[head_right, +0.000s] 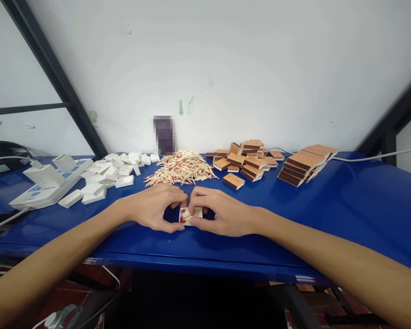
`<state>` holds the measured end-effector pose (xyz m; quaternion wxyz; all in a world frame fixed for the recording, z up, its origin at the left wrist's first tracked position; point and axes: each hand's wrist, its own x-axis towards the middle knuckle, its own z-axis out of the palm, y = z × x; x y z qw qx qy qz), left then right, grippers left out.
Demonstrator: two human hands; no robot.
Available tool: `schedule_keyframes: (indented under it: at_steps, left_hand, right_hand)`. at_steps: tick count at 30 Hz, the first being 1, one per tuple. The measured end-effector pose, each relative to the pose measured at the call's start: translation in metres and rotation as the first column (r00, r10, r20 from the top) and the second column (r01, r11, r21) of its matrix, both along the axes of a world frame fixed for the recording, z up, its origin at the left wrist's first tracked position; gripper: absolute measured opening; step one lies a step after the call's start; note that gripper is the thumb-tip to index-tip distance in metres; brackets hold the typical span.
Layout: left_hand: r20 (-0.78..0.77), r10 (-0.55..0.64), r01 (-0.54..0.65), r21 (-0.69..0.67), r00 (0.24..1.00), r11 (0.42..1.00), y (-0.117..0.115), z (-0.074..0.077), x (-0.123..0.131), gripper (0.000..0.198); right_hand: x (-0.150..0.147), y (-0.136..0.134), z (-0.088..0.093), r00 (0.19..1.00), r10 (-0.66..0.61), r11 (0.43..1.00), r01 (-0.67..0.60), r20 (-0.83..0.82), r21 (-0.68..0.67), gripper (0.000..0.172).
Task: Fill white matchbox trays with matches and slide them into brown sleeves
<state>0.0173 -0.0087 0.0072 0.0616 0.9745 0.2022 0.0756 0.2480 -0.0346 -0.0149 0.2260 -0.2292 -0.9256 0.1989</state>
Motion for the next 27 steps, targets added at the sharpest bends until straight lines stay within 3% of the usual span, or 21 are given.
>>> schedule_keyframes:
  at_steps: [4, 8, 14, 18, 23, 27]
  left_hand:
    - [0.034, 0.004, -0.006, 0.068, 0.999, 0.998, 0.004, 0.000, -0.002, 0.037]
    - [0.040, 0.060, -0.065, 0.133, 0.997, 0.989, 0.009, 0.000, -0.006, 0.043]
    - [0.233, 0.218, -0.286, 0.318, 0.948, 0.904, 0.024, 0.000, -0.016, 0.022]
    - [0.272, 0.278, -0.363, 0.348, 0.921, 0.864, 0.033, -0.002, -0.023, 0.019]
    - [0.256, 0.305, -0.383, 0.354, 0.917, 0.853, 0.040, -0.005, -0.026, 0.021]
    - [0.211, 0.317, -0.375, 0.360, 0.925, 0.854, 0.044, -0.007, -0.028, 0.024]
  right_hand:
    - [0.001, 0.004, -0.004, 0.996, -0.078, 0.986, 0.072, 0.034, 0.149, 0.032]
    - [0.003, 0.010, -0.006, 0.985, -0.167, 0.961, 0.153, 0.043, 0.232, 0.032]
    - [0.008, 0.014, -0.004, 0.977, -0.165, 0.949, 0.122, 0.131, 0.291, 0.033]
    - [0.009, 0.014, -0.005, 0.975, -0.173, 0.915, 0.108, 0.137, 0.389, 0.035]
    - [0.007, 0.006, -0.004, 0.979, -0.116, 0.921, 0.044, 0.166, 0.388, 0.034]
    - [0.004, 0.003, -0.001, 0.987, -0.042, 0.956, -0.004, 0.152, 0.292, 0.035]
